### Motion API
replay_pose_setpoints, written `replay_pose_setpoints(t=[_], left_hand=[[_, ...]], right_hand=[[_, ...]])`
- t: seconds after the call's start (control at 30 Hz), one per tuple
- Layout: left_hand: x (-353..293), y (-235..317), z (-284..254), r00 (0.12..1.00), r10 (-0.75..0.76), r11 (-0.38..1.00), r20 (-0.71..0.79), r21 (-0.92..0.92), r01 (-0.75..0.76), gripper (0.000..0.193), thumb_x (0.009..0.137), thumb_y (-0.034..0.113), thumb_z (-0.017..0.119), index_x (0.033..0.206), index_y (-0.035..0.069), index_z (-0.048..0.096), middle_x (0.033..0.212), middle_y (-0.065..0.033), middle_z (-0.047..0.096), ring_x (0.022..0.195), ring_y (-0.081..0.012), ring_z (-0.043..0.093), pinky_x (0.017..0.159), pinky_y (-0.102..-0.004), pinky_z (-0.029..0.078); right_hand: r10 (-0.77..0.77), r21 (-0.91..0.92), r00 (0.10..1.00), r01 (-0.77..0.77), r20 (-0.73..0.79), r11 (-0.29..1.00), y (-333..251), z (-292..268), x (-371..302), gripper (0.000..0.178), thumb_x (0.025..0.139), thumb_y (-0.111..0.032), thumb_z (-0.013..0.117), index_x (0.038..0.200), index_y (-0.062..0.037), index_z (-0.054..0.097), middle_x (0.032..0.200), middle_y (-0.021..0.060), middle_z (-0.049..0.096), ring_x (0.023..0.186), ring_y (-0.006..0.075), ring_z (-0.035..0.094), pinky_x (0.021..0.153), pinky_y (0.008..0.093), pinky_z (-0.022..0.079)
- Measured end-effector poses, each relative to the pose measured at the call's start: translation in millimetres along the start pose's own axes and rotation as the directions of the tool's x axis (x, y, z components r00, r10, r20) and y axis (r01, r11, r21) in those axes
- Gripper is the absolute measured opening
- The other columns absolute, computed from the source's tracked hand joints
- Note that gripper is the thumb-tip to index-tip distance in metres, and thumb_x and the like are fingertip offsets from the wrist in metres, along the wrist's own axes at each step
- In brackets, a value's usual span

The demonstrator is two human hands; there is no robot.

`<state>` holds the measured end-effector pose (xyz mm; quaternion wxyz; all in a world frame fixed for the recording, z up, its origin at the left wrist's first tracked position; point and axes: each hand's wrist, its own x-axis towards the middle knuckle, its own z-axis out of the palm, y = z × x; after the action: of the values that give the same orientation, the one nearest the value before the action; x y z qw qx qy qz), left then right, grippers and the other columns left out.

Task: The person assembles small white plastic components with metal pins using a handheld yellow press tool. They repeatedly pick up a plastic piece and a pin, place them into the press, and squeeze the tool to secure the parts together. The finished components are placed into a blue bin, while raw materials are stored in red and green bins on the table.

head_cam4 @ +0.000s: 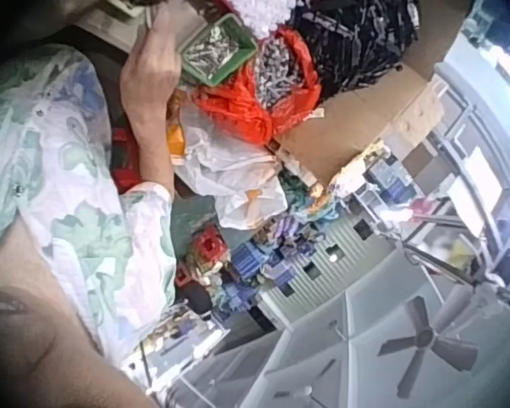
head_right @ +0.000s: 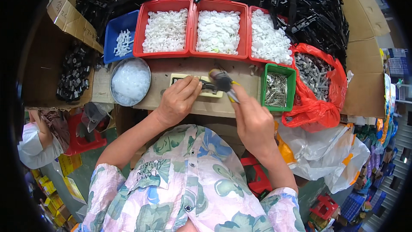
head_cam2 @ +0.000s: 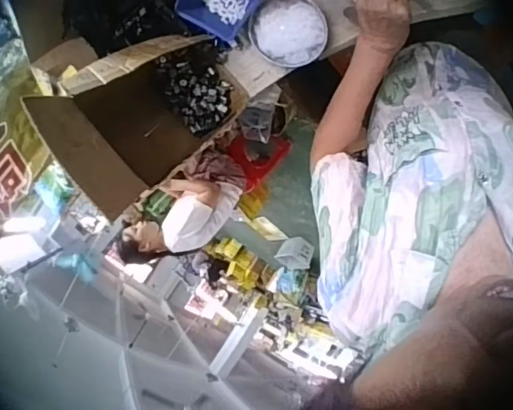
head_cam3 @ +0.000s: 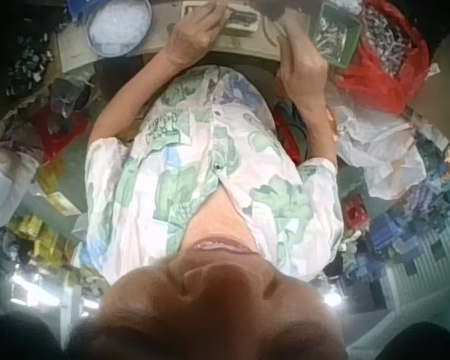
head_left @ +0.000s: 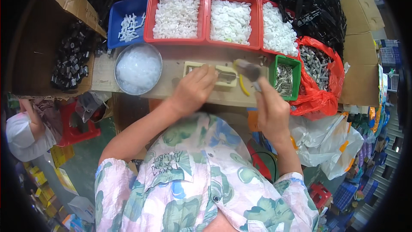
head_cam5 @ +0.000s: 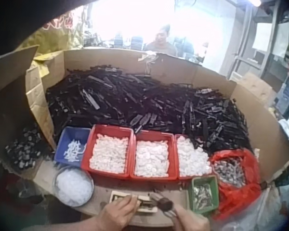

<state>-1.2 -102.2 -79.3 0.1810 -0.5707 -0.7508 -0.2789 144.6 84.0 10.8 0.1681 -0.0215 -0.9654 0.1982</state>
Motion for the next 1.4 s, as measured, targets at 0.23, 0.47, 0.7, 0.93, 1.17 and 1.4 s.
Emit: replay_pose_setpoints(t=[0.23, 0.47, 0.7, 0.93, 1.17, 1.4], left_hand=[[3, 9, -7, 0.996, -0.076, 0.997, 0.04, -0.002, 0.076, 0.034, 0.078, -0.001, 0.067, 0.111, -0.009, 0.067, 0.119, -0.0192, 0.064, 0.112, -0.0348, 0.062, 0.091, -0.0404, 0.054], [-11, 40, -4, 0.989, -0.147, 0.982, 0.029, -0.115, 0.149, 0.05, 0.074, 0.003, 0.058, 0.121, -0.014, 0.059, 0.122, -0.0263, 0.06, 0.117, -0.0392, 0.059, 0.098, -0.0433, 0.051], [-34, 36, 25, 0.998, -0.046, 0.975, -0.043, -0.219, 0.036, 0.03, 0.075, 0.002, 0.064, 0.103, -0.007, 0.064, 0.107, -0.0227, 0.065, 0.105, -0.0393, 0.065, 0.097, -0.049, 0.053], [-24, 31, 0, 1.0, -0.017, 0.998, -0.008, -0.059, 0.016, 0.036, 0.081, 0.005, 0.062, 0.115, -0.009, 0.064, 0.12, -0.0213, 0.063, 0.115, -0.0344, 0.062, 0.095, -0.037, 0.052], [-39, 34, 19, 0.991, -0.062, 0.996, 0.118, -0.049, 0.068, 0.039, 0.081, 0.005, 0.063, 0.117, -0.009, 0.061, 0.124, -0.0229, 0.061, 0.122, -0.0366, 0.059, 0.104, -0.0387, 0.049], [-25, 27, -21, 0.993, -0.119, 0.988, -0.017, -0.099, 0.117, 0.024, 0.082, 0.004, 0.069, 0.105, -0.004, 0.067, 0.117, -0.02, 0.065, 0.113, -0.0365, 0.064, 0.096, -0.0403, 0.054]], right_hand=[[0.103, -0.038, 0.97, -0.097, 0.22, 0.995, 3, 7, 1, 0.04, 0.094, -0.009, 0.065, 0.134, -0.0071, 0.058, 0.085, 0.0179, 0.067, 0.068, 0.0361, 0.065, 0.057, 0.043, 0.049], [-0.21, 0.167, 0.959, 0.243, -0.19, 0.956, -17, 9, 30, 0.045, 0.09, -0.004, 0.067, 0.134, -0.0034, 0.058, 0.088, 0.0156, 0.068, 0.067, 0.0325, 0.064, 0.06, 0.0405, 0.048], [-0.135, 0.21, 0.991, 0.135, -0.012, 0.968, -20, 15, 31, 0.04, 0.092, -0.008, 0.062, 0.131, -0.0003, 0.058, 0.077, 0.0189, 0.065, 0.065, 0.0373, 0.064, 0.058, 0.0485, 0.05], [-0.129, 0.03, 0.958, 0.126, 0.256, 0.992, -28, 10, 44, 0.038, 0.095, -0.019, 0.064, 0.131, -0.0076, 0.057, 0.078, 0.018, 0.068, 0.067, 0.0378, 0.068, 0.058, 0.0471, 0.053], [-0.05, 0.014, 0.941, 0.048, 0.335, 0.999, -25, 15, 45, 0.039, 0.095, -0.02, 0.063, 0.132, -0.0112, 0.056, 0.075, 0.0166, 0.068, 0.066, 0.0382, 0.067, 0.058, 0.0474, 0.053], [-0.044, -0.025, 0.961, 0.053, 0.274, 0.998, 0, 32, 27, 0.036, 0.097, -0.022, 0.062, 0.131, -0.0111, 0.058, 0.071, 0.0159, 0.065, 0.059, 0.0363, 0.066, 0.053, 0.0467, 0.052]])
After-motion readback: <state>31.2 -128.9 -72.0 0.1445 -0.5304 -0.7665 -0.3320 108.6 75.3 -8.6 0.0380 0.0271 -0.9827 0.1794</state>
